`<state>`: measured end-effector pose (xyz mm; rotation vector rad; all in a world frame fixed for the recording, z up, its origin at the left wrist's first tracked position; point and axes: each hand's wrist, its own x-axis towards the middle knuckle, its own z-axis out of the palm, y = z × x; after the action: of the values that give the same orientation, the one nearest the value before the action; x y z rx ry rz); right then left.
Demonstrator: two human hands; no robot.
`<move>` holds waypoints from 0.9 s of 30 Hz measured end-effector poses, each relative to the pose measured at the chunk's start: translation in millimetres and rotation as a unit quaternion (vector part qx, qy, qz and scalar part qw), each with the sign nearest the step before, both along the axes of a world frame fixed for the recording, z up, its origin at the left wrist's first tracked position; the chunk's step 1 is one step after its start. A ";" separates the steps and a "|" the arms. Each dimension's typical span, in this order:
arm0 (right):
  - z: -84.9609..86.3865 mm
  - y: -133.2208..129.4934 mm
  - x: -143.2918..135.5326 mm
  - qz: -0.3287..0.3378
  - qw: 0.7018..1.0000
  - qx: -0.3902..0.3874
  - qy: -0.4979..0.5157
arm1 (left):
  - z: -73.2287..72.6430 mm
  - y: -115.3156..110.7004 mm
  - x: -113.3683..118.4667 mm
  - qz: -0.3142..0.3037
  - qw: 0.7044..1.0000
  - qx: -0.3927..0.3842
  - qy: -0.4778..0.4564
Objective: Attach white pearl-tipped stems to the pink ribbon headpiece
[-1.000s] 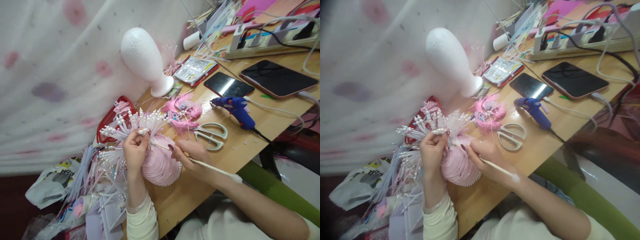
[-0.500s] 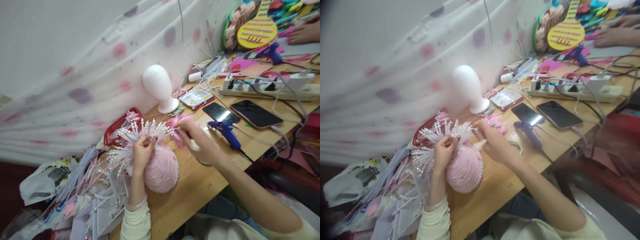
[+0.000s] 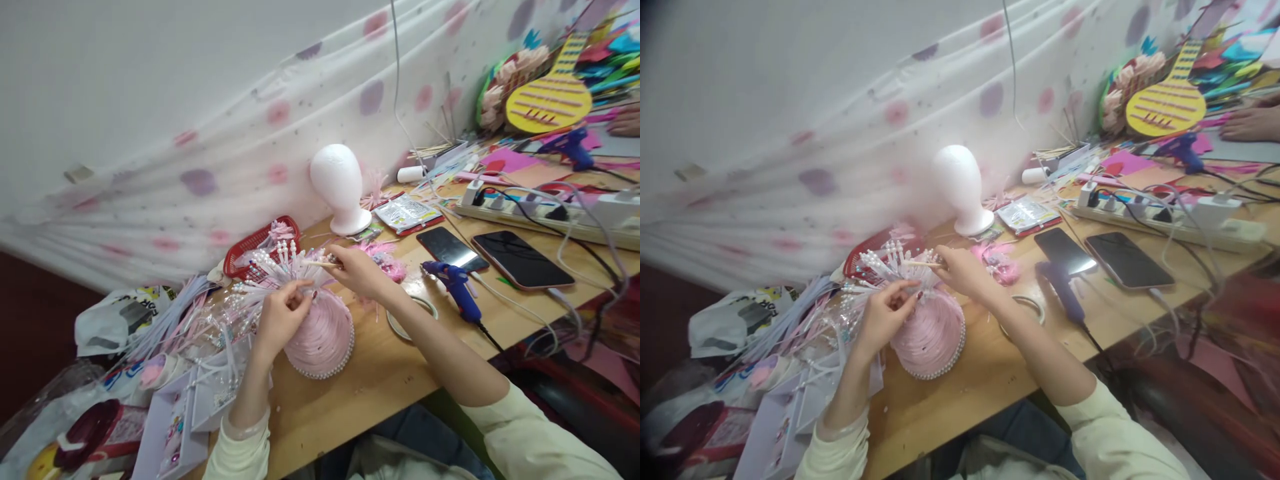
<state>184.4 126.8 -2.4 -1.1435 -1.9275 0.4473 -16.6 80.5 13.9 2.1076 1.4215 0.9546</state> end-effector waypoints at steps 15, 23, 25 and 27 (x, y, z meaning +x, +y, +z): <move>-20.0 6.1 10.1 0.003 0.999 0.005 0.036 | -11.7 -11.2 2.7 -0.006 0.920 0.159 0.359; -24.4 5.4 10.9 0.001 1.000 -0.003 0.014 | -14.4 -4.0 -1.4 -0.018 0.914 0.181 0.362; -23.9 4.8 11.0 -0.001 1.000 -0.007 0.011 | -17.1 -2.8 -1.9 -0.026 0.916 0.200 0.347; -23.1 4.4 11.1 -0.003 1.000 -0.010 0.008 | -19.3 -2.5 -2.1 -0.025 0.920 0.222 0.321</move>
<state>195.5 131.3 -25.4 -1.1559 -1.9094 0.4720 -18.7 77.9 -5.4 2.9778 1.5212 0.6226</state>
